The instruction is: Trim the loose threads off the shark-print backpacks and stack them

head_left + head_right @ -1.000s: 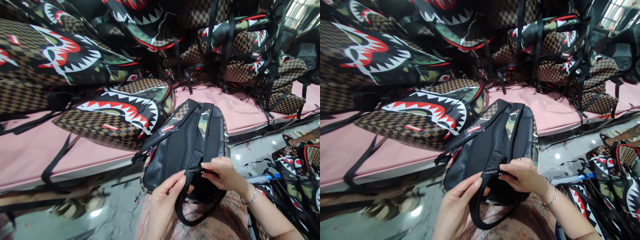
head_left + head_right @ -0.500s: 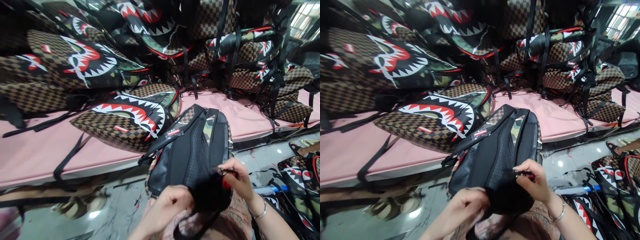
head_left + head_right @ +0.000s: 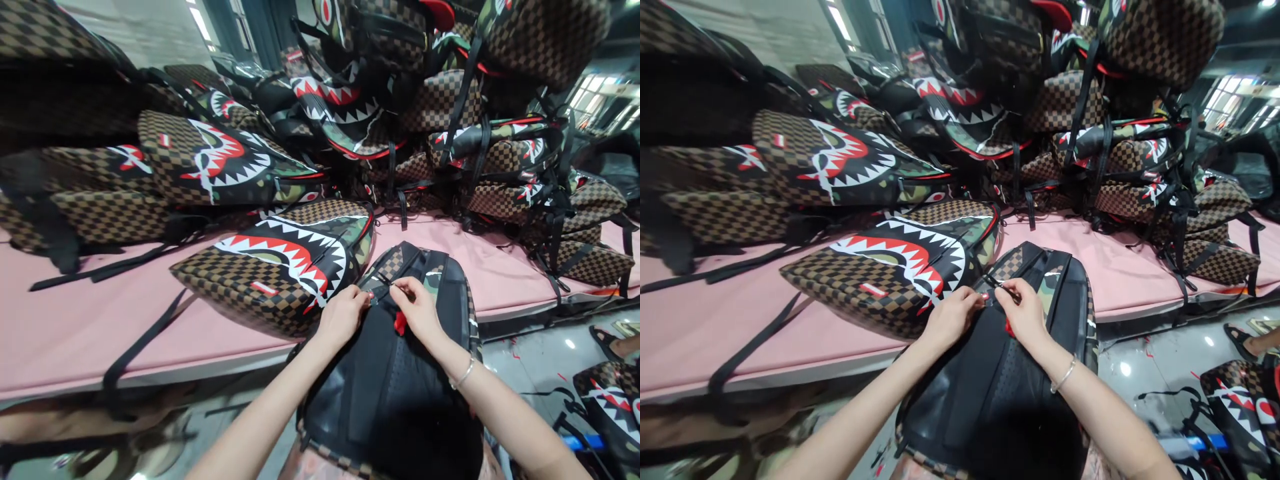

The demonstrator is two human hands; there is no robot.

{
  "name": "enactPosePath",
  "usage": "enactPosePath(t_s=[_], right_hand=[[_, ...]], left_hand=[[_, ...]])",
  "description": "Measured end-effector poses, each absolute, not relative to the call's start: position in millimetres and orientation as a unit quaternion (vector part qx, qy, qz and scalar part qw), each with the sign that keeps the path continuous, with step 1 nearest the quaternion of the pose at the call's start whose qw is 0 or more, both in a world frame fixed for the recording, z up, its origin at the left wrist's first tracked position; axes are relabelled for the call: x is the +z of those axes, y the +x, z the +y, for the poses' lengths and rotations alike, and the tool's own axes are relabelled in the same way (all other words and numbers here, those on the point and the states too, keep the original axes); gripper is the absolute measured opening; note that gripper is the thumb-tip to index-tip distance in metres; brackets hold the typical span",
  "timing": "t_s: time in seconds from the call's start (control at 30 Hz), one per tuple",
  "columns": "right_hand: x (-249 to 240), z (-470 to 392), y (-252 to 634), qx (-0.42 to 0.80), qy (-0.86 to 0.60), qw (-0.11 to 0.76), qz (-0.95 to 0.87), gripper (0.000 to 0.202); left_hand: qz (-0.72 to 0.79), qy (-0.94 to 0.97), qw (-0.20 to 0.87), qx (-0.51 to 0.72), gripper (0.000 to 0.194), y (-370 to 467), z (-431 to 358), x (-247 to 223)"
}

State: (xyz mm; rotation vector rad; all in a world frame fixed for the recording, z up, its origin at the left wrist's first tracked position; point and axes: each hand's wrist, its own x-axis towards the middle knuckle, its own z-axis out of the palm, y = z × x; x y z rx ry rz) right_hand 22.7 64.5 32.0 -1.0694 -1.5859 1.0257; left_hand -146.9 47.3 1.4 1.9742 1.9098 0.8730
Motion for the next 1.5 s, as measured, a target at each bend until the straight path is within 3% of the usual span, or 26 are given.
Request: enactPosePath(t_s=[0.33,0.57,0.9,1.1,1.2,1.33,1.43,1.5], right_hand=[[-15,79,20,0.134,-0.414,0.326,-0.839,0.006],[-17,93,13,0.138,-0.363,0.294,-0.873,0.005],[-13,112,2,0.107,-0.261,0.259,-0.924,0.018],[-18,108,-4,0.097,-0.275,0.248,-0.924,0.02],[-17,101,-5,0.147,-0.305,0.273,-0.9,0.018],[-11,92,3,0.342,-0.425,0.382,-0.746,0.016],[-10,84,16,0.495,-0.496,0.399,-0.592,0.026],[-15,77,23,0.551,-0.511,0.384,-0.536,0.031]], left_hand=[[0.68,0.581,0.198,0.4,0.02,-162,39,-12],[0.668,0.561,0.239,0.427,0.018,-161,41,-9],[0.671,0.561,0.228,0.428,0.018,-161,42,-12],[0.677,0.519,0.221,0.473,0.015,-157,43,-13],[0.661,0.44,0.257,0.552,0.012,-158,40,-6],[0.512,0.371,0.406,0.66,0.024,-167,23,12],[0.419,0.442,0.505,0.612,0.044,-178,11,23],[0.465,0.513,0.466,0.551,0.033,-184,14,23]])
